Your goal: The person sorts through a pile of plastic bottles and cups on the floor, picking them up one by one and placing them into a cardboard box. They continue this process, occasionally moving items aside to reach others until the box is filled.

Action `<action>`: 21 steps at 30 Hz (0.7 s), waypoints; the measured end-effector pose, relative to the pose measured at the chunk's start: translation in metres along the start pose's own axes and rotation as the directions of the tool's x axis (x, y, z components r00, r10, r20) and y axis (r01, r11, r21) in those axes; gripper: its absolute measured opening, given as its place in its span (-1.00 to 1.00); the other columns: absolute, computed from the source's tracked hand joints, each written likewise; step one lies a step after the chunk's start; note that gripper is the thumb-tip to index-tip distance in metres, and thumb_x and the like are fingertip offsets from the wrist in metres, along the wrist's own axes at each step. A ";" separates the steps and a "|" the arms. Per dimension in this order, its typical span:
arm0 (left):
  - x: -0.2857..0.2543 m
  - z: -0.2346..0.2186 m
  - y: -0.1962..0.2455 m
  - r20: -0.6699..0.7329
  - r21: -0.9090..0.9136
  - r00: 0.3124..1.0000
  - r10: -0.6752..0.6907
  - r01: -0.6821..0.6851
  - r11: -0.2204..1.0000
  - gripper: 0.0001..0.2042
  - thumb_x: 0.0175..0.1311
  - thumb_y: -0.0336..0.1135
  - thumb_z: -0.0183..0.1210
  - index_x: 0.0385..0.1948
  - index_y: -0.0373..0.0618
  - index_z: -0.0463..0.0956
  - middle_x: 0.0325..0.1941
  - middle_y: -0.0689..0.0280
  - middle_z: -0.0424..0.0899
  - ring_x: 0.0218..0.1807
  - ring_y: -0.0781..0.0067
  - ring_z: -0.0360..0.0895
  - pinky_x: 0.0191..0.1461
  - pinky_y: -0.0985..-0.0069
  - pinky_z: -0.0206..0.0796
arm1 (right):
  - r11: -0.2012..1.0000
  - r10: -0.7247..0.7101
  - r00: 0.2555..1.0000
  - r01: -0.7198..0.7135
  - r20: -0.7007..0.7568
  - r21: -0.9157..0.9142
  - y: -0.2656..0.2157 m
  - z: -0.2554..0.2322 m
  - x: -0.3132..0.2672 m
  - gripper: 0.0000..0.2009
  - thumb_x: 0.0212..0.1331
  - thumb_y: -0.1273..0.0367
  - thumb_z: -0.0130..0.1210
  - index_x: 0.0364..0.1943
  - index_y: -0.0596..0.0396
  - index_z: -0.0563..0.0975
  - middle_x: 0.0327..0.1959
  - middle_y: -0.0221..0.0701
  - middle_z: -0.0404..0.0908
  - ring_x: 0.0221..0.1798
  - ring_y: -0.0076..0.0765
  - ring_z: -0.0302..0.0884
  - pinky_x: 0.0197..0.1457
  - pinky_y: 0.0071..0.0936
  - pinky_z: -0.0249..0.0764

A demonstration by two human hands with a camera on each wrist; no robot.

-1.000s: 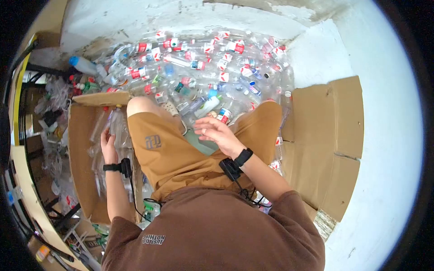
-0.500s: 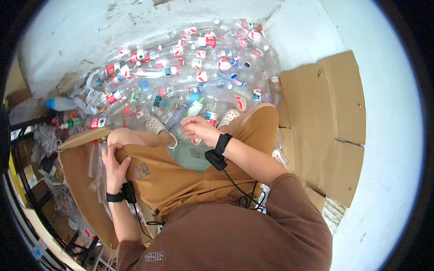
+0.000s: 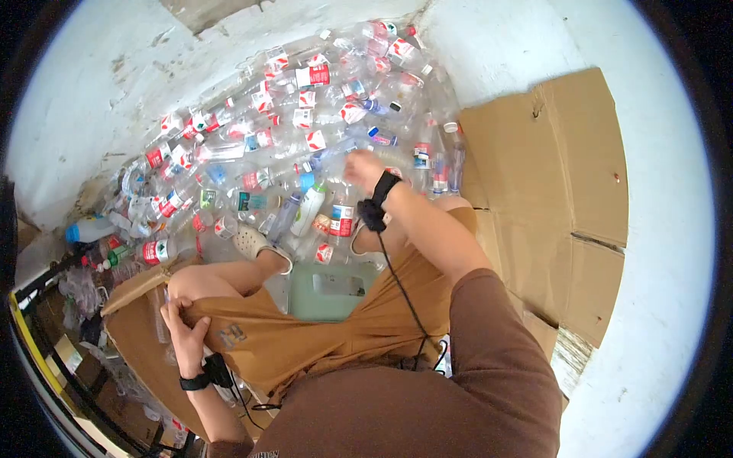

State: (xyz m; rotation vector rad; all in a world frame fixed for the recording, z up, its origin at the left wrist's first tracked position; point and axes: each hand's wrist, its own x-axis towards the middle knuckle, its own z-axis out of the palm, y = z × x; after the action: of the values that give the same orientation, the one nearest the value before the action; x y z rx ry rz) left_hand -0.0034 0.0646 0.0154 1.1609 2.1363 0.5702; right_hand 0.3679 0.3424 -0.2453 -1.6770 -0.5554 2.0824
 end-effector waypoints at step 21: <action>0.019 0.002 0.028 0.064 -0.077 0.980 -0.188 0.192 0.978 -0.55 -0.31 -0.64 0.24 -0.27 -0.11 0.31 -0.19 0.31 0.14 -0.08 0.32 0.19 0.17 0.53 0.02 | 0.893 -0.413 0.798 0.260 -0.438 -0.368 -0.079 -0.088 0.123 -0.34 -0.04 0.40 0.12 0.30 -0.11 0.34 0.11 -0.07 0.50 -0.20 -0.21 0.62 -0.23 -0.37 0.58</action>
State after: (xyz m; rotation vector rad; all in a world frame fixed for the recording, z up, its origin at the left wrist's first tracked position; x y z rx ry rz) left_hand 0.0063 0.0957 0.0252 0.9054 2.1252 0.5269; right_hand 0.4354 0.4796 -0.3203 -2.0092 -0.9351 1.2702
